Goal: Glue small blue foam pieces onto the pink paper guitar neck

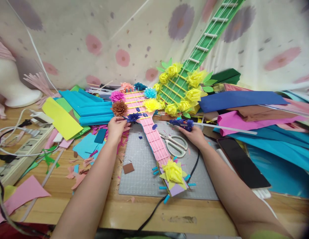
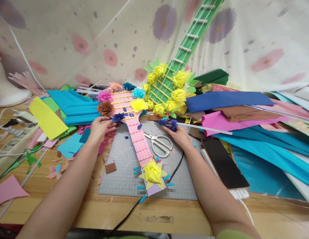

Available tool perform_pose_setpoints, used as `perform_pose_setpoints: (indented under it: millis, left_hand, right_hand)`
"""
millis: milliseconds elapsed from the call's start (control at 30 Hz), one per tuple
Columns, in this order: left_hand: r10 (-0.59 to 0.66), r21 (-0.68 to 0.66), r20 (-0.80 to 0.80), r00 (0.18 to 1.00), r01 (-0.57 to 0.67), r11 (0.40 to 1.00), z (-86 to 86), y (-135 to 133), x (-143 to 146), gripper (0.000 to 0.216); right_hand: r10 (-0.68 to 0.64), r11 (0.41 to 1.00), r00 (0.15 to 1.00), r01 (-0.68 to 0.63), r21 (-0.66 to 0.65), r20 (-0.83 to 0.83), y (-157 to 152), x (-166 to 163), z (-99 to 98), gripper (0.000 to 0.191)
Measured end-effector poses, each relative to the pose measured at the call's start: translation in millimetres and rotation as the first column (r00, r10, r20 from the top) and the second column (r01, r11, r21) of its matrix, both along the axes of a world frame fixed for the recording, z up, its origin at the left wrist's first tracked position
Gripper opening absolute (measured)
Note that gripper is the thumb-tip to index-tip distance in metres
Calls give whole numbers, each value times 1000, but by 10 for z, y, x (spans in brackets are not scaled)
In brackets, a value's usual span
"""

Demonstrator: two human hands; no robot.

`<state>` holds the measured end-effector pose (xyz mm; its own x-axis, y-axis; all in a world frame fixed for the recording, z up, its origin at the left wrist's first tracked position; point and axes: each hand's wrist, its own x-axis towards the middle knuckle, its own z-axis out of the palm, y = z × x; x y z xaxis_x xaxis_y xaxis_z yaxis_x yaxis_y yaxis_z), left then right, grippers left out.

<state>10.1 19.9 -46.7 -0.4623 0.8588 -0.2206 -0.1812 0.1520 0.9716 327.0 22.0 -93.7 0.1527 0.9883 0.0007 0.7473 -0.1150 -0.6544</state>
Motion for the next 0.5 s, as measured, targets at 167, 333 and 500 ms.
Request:
perform_pose_setpoints:
  millis: [167, 333, 500]
  left_hand:
    - [-25, -1, 52, 998, 25, 1000, 42, -98, 6, 7]
    - [9, -16, 28, 1000, -9, 1000, 44, -82, 30, 5]
    - [23, -33, -4, 1000, -23, 999, 39, -36, 54, 5]
  right_hand:
    - [-10, 1000, 1000, 10, -3, 10, -2, -4, 2, 57]
    - [-1, 1000, 1000, 1, -1, 6, -7, -4, 12, 57]
    - [-6, 1000, 1000, 6, -8, 22, -4, 7, -1, 60]
